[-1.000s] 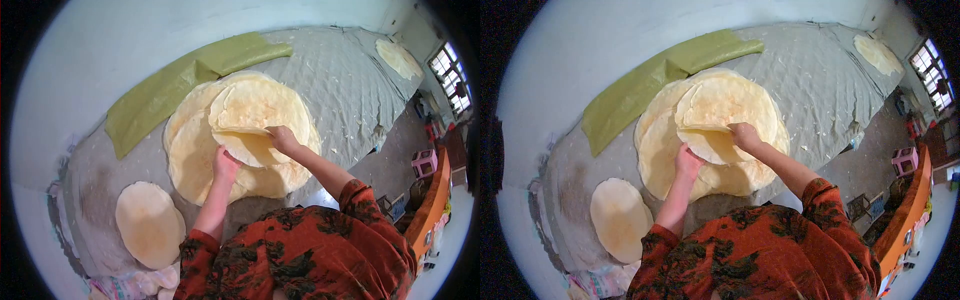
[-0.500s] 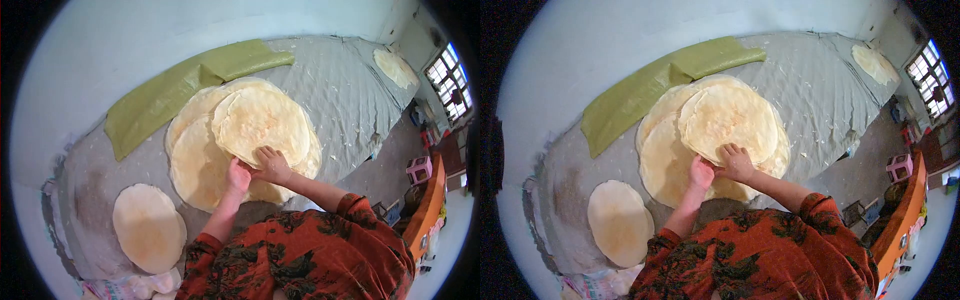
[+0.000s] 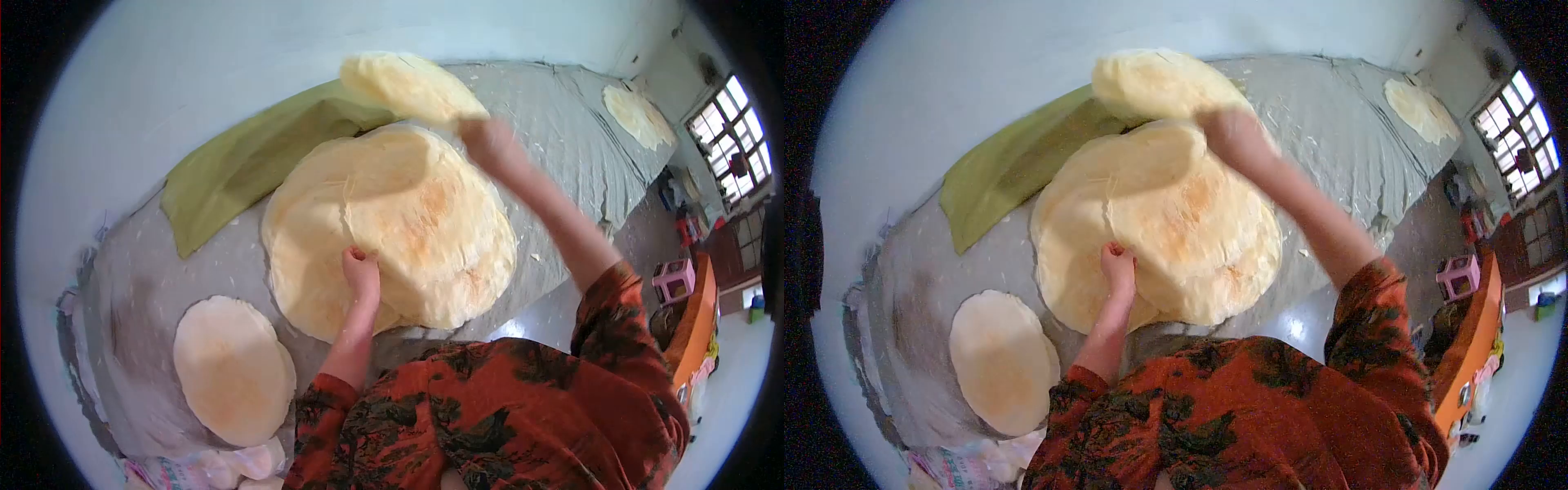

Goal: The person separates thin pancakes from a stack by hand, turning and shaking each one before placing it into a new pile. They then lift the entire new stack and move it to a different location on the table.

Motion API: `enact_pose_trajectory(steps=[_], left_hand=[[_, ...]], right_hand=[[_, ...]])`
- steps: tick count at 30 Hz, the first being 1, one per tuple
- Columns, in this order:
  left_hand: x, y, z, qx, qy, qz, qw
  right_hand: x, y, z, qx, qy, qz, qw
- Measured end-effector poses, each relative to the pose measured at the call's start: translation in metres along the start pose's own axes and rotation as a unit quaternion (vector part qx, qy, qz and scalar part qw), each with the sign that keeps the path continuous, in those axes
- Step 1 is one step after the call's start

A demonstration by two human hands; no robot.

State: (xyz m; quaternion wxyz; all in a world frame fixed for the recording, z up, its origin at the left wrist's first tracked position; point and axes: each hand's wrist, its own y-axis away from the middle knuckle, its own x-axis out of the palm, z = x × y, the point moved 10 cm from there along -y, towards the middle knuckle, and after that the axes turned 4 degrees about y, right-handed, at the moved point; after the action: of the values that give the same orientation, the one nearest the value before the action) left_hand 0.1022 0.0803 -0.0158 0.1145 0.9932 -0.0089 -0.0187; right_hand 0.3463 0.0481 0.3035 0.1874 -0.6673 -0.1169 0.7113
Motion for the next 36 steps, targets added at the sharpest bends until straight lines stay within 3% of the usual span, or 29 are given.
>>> enact_pose_trajectory(steps=[1, 3, 5, 7, 9, 10, 12, 13, 15, 17, 18, 19, 23, 26, 28, 32, 34, 35, 36], left_hand=[[-0.001, -0.006, 0.001, 0.001, 0.005, -0.006, 1.000], [-0.006, -0.013, -0.019, 0.086, -0.138, -0.035, 0.986], [-0.006, -0.010, -0.039, 0.105, -0.165, -0.033, 0.980], [0.000, -0.009, -0.046, 0.122, -0.198, -0.024, 0.972], [0.001, -0.003, -0.063, 0.229, -0.235, -0.058, 0.943], [0.001, -0.003, -0.063, 0.229, -0.241, -0.055, 0.942], [0.006, 0.011, -0.086, 0.345, -0.291, -0.085, 0.888], [0.009, 0.012, -0.090, 0.343, -0.294, -0.078, 0.889], [0.007, -0.009, -0.055, 0.131, -0.170, -0.011, 0.977], [0.008, -0.011, -0.040, 0.128, -0.159, -0.004, 0.979], [0.016, -0.003, -0.010, -0.054, 0.026, 0.062, 0.996], [0.037, 0.019, 0.016, -0.233, 0.210, 0.122, 0.942], [0.047, 0.051, 0.034, -0.269, 0.184, 0.111, 0.939], [0.045, 0.052, 0.029, -0.258, 0.252, 0.081, 0.929], [0.059, 0.044, 0.030, -0.270, 0.291, 0.163, 0.903], [0.067, 0.037, 0.045, -0.293, 0.367, 0.192, 0.862], [0.086, 0.050, 0.012, -0.280, 0.387, 0.327, 0.815], [0.074, 0.046, 0.006, -0.270, 0.381, 0.284, 0.837], [0.064, 0.041, -0.002, -0.244, 0.371, 0.236, 0.864]], right_hand=[[0.028, 0.026, 0.006, -0.057, -0.012, -0.064, 0.996], [0.091, 0.071, 0.008, 0.008, -0.046, 0.021, 0.999], [0.146, 0.107, 0.010, 0.013, -0.019, 0.102, 0.995], [0.168, 0.127, 0.010, 0.055, -0.061, 0.175, 0.981], [0.169, 0.128, 0.009, 0.058, -0.070, 0.161, 0.983], [0.165, 0.126, 0.004, 0.064, -0.073, 0.145, 0.985], [0.160, 0.122, -0.011, 0.106, -0.093, 0.101, 0.985], [0.161, 0.120, -0.016, 0.113, -0.094, 0.104, 0.984], [0.162, 0.119, -0.022, 0.108, -0.118, 0.109, 0.981], [0.166, 0.124, -0.018, 0.093, -0.119, 0.132, 0.980], [0.168, 0.125, -0.011, 0.073, -0.111, 0.132, 0.982], [0.167, 0.124, -0.003, 0.053, -0.103, 0.132, 0.984], [0.168, 0.127, 0.013, 0.046, -0.064, 0.179, 0.981], [0.164, 0.149, 0.049, -0.010, -0.062, 0.127, 0.990], [0.164, 0.162, 0.066, -0.034, -0.071, 0.097, 0.992], [0.149, 0.167, 0.072, -0.057, -0.025, 0.006, 0.998], [0.218, 0.157, 0.014, 0.072, -0.076, 0.217, 0.970], [0.190, 0.124, 0.002, 0.122, -0.029, 0.288, 0.949], [0.182, 0.080, -0.031, 0.045, -0.008, 0.182, 0.982]])
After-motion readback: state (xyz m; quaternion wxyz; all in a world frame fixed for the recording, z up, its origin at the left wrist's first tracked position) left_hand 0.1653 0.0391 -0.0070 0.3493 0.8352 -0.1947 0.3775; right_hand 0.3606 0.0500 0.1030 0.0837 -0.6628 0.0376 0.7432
